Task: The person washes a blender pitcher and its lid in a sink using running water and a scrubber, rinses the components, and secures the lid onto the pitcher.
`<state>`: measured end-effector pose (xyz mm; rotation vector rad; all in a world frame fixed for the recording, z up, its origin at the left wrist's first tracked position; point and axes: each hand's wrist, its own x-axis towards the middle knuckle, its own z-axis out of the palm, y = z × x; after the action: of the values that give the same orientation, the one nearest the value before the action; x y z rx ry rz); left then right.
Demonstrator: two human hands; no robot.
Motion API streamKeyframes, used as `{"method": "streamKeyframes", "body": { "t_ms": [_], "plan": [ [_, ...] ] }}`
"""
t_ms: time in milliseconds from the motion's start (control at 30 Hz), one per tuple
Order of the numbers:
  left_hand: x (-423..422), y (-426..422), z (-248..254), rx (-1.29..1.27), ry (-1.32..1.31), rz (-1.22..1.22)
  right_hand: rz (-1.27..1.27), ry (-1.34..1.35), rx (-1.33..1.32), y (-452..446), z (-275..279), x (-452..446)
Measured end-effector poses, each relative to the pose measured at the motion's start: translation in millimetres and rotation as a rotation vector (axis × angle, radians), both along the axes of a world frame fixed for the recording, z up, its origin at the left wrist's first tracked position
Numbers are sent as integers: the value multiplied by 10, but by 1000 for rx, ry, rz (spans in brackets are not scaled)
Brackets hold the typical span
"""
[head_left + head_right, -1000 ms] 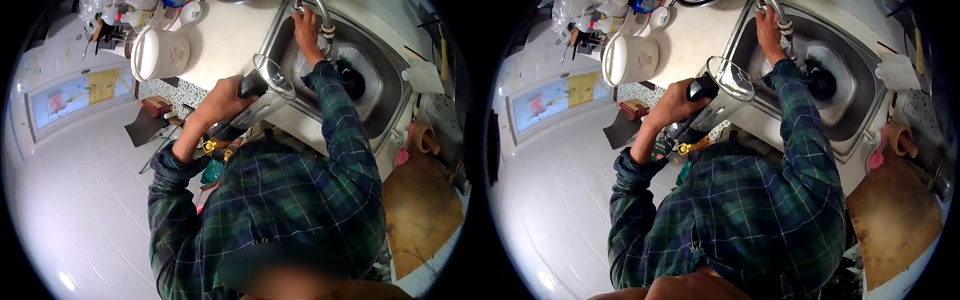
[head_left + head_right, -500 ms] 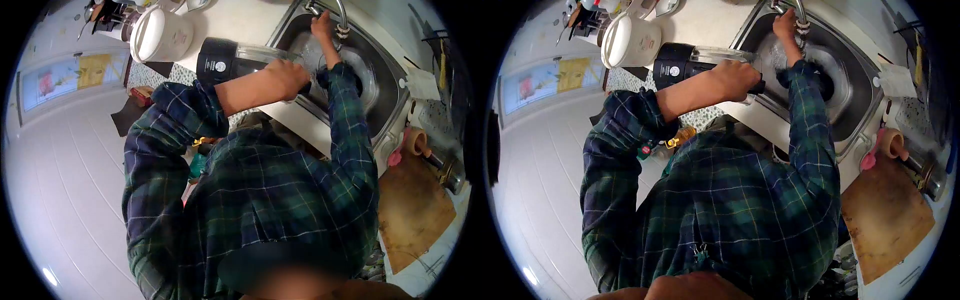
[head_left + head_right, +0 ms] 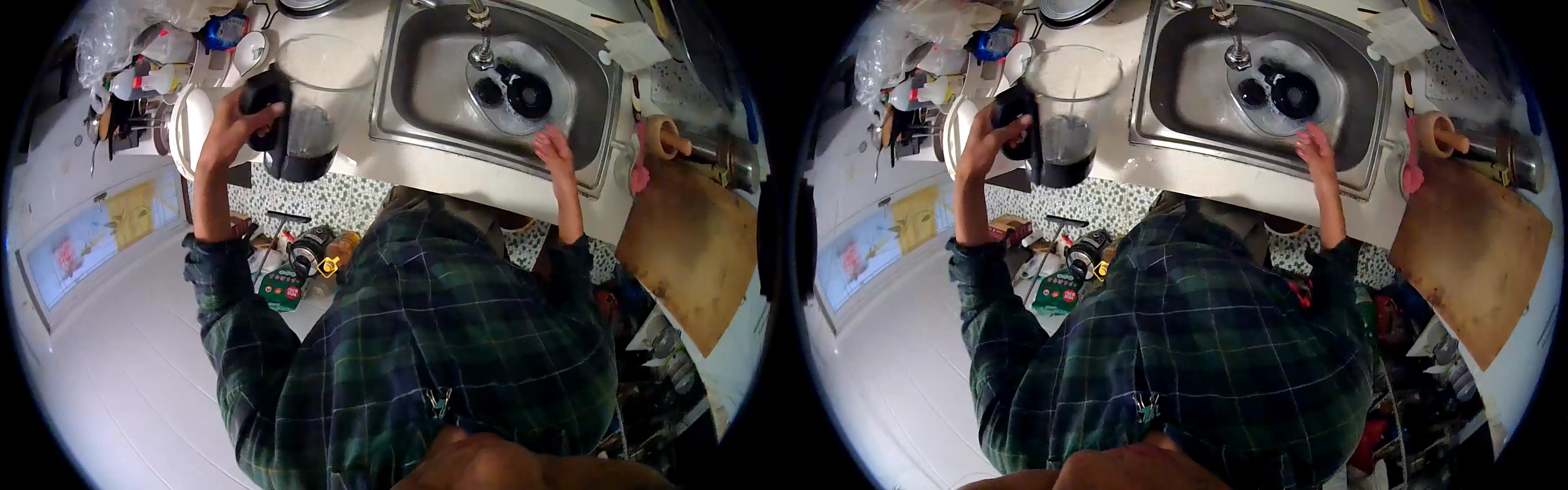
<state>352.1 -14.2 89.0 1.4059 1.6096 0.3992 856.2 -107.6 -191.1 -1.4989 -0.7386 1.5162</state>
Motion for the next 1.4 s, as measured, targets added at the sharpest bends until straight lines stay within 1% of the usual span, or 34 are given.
{"method": "streamKeyframes", "body": {
  "t_ms": [33,67,100,133,167,200,267,300,400,467,500,567,600,667,700,733,767,800,833,900,967,1000,1033,1067,1133,1167,1200,1233,1267,1300,1333,1400],
  "plan": [
    [-151,-69,-95,71,-13,41,-8,-10,1,-112,41,82],
    [-225,-119,-156,140,-25,84,-88,-3,-18,-210,69,139],
    [-228,-164,-261,198,-109,146,-165,3,-39,-287,88,158],
    [-189,-214,-346,257,-194,208,-167,-8,-41,-324,81,143],
    [-239,-206,-473,277,-219,231,-164,5,-47,-350,68,120],
    [-278,-136,-623,292,-313,210,-160,19,-53,-375,61,97],
    [-194,-47,-800,394,-330,240,-145,41,-38,-343,173,-33],
    [-223,-12,-894,390,-339,237,-128,74,-26,-334,239,-119],
    [-178,129,-1107,373,-377,250,-141,38,-31,-297,385,-280],
    [-77,194,-1176,451,-548,390,-146,29,-32,-286,523,-391],
    [-63,231,-1221,439,-557,381,-134,36,-35,-308,555,-411],
    [-83,323,-1296,465,-665,342,-156,39,-33,-354,430,-384],
    [-83,348,-1322,456,-669,329,-169,48,-22,-356,328,-371],
    [-36,384,-1418,524,-666,371,-190,26,-24,-349,110,-354],
    [-218,434,-1592,483,-605,321,-194,4,-16,-301,-2,-304],
    [-156,425,-1572,505,-704,349,-113,-62,17,-218,-153,-216],
    [-215,440,-1617,502,-691,350,-29,-127,42,-126,-283,-134],
    [-236,420,-1641,526,-596,343,7,-365,129,-12,-352,-130],
    [-309,412,-1725,496,-690,352,53,-601,213,128,-408,-162],
    [-373,336,-1813,479,-710,436,206,-839,123,441,-487,-164],
    [-366,299,-1801,487,-698,451,395,-1183,269,677,-1127,-45],
    [-402,303,-1794,481,-673,445,389,-1179,260,722,-1058,-125],
    [-514,330,-1862,466,-663,360,435,-1307,141,851,-866,-256],
    [-525,299,-1835,463,-657,359,486,-1428,20,941,-767,-358],
    [-513,260,-1673,369,-393,334,512,-1400,-8,1097,-841,-415],
    [-350,181,-1464,340,-323,296,522,-1404,-65,1146,-816,-464],
    [-229,48,-1436,338,-311,302,538,-1406,-120,1178,-835,-498],
    [-106,-56,-1433,461,-275,362,542,-1397,-114,1214,-895,-501],
    [-53,-123,-1439,581,-242,414,582,-1466,-103,1228,-947,-492],
    [-205,-337,-1702,603,-153,467,621,-1535,-96,1223,-1008,-462],
    [-340,-531,-1962,619,-64,518,620,-1528,-109,1188,-1061,-421],
    [327,-749,-2075,436,-315,490,617,-1583,69,1204,-1206,-248]
  ]
}}
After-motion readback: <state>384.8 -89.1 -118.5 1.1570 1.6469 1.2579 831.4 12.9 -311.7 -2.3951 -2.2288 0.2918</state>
